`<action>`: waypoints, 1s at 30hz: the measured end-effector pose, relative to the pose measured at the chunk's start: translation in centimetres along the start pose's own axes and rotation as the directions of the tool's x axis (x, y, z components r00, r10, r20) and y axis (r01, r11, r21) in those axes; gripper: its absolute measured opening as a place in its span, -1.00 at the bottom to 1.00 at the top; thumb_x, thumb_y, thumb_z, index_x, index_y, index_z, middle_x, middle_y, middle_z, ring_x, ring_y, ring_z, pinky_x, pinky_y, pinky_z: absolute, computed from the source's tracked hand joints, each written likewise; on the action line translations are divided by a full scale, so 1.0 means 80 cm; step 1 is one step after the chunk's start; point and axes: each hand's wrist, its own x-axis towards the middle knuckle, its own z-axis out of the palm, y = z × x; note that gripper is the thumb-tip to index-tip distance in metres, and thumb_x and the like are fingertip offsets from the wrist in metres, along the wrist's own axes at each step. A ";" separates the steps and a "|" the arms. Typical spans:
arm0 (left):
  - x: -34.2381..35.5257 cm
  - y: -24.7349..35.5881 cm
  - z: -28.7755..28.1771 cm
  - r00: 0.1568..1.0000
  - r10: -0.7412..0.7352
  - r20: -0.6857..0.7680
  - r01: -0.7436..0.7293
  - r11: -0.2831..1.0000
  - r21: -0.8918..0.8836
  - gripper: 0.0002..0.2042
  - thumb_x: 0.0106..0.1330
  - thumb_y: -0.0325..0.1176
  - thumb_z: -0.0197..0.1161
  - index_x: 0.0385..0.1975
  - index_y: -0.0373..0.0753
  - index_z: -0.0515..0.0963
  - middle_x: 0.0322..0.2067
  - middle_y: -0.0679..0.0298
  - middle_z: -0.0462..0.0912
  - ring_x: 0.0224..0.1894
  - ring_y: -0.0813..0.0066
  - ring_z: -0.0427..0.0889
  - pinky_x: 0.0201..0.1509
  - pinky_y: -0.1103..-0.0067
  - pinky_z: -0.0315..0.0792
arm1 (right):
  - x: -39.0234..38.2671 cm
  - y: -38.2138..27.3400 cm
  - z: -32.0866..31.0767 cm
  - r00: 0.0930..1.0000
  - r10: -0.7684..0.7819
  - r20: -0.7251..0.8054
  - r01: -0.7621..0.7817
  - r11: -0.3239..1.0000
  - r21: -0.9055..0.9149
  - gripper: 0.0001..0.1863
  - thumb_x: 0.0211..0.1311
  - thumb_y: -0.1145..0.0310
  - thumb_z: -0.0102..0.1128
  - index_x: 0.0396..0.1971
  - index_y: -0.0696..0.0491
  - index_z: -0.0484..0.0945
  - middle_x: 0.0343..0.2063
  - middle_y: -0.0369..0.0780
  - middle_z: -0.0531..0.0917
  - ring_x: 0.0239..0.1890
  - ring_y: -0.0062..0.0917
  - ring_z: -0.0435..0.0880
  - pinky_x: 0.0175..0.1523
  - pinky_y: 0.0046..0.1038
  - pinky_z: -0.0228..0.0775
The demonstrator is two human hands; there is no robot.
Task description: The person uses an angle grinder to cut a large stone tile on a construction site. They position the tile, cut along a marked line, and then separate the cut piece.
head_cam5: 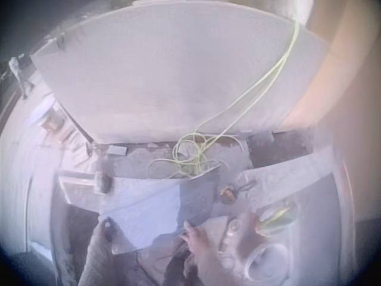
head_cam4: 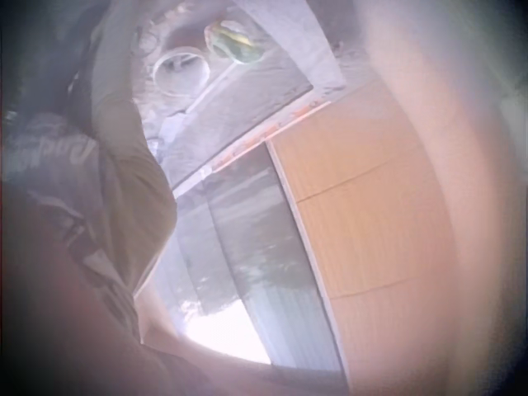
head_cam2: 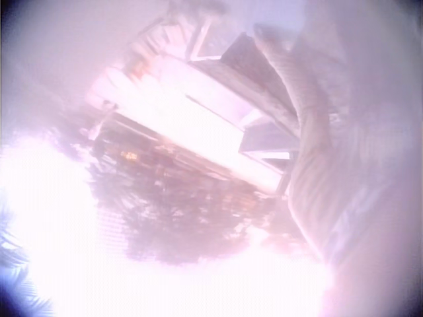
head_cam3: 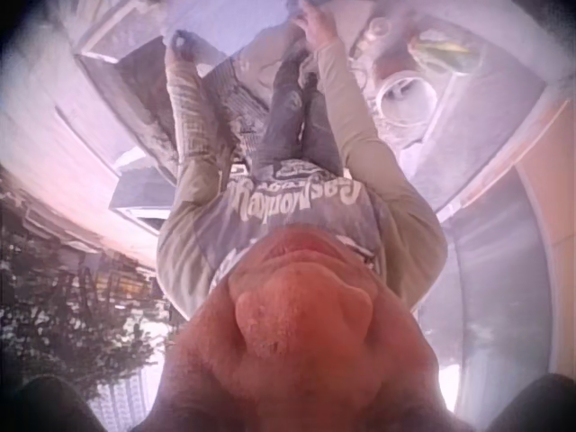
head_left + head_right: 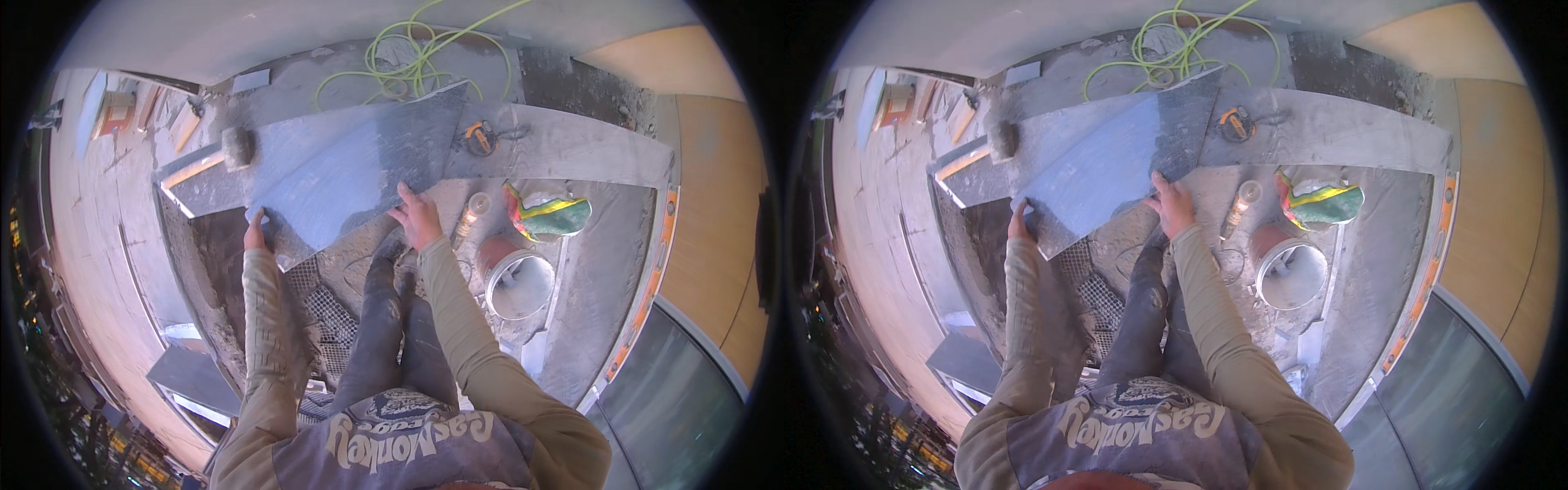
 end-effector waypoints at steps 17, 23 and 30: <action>-0.296 -0.205 -0.232 0.952 -0.186 -0.244 0.005 0.806 -0.592 -0.52 0.29 -0.01 0.41 -0.03 -0.33 0.61 -0.16 0.12 0.70 -0.18 0.23 0.69 -0.02 0.33 0.57 | -0.290 0.058 0.031 0.966 0.079 0.246 -0.003 0.955 -0.295 -0.80 0.47 0.36 0.21 -0.07 0.05 0.40 -0.07 -0.21 0.60 -0.07 -0.43 0.64 0.06 -0.07 0.57; -0.348 -0.203 -0.372 0.914 -0.267 -0.304 -0.059 0.655 -0.753 -0.60 0.35 -0.07 0.35 -0.06 -0.30 0.62 -0.12 0.08 0.71 -0.13 0.17 0.69 0.03 0.28 0.57 | -0.274 0.164 0.075 0.890 0.300 0.345 -0.115 0.877 -0.467 -0.77 0.50 0.36 0.16 0.02 0.08 0.41 -0.01 -0.15 0.61 0.06 -0.32 0.63 0.14 -0.06 0.53; -0.316 -0.187 -0.479 0.864 -0.292 -0.411 -0.243 0.473 -0.847 -0.57 0.31 -0.08 0.36 0.02 -0.27 0.62 -0.05 0.11 0.69 -0.08 0.19 0.68 0.09 0.28 0.56 | -0.246 0.298 0.262 0.752 0.489 0.442 -0.118 0.760 -0.639 -0.73 0.47 0.34 0.17 0.05 0.08 0.40 0.00 -0.16 0.60 -0.01 -0.39 0.64 0.08 -0.13 0.51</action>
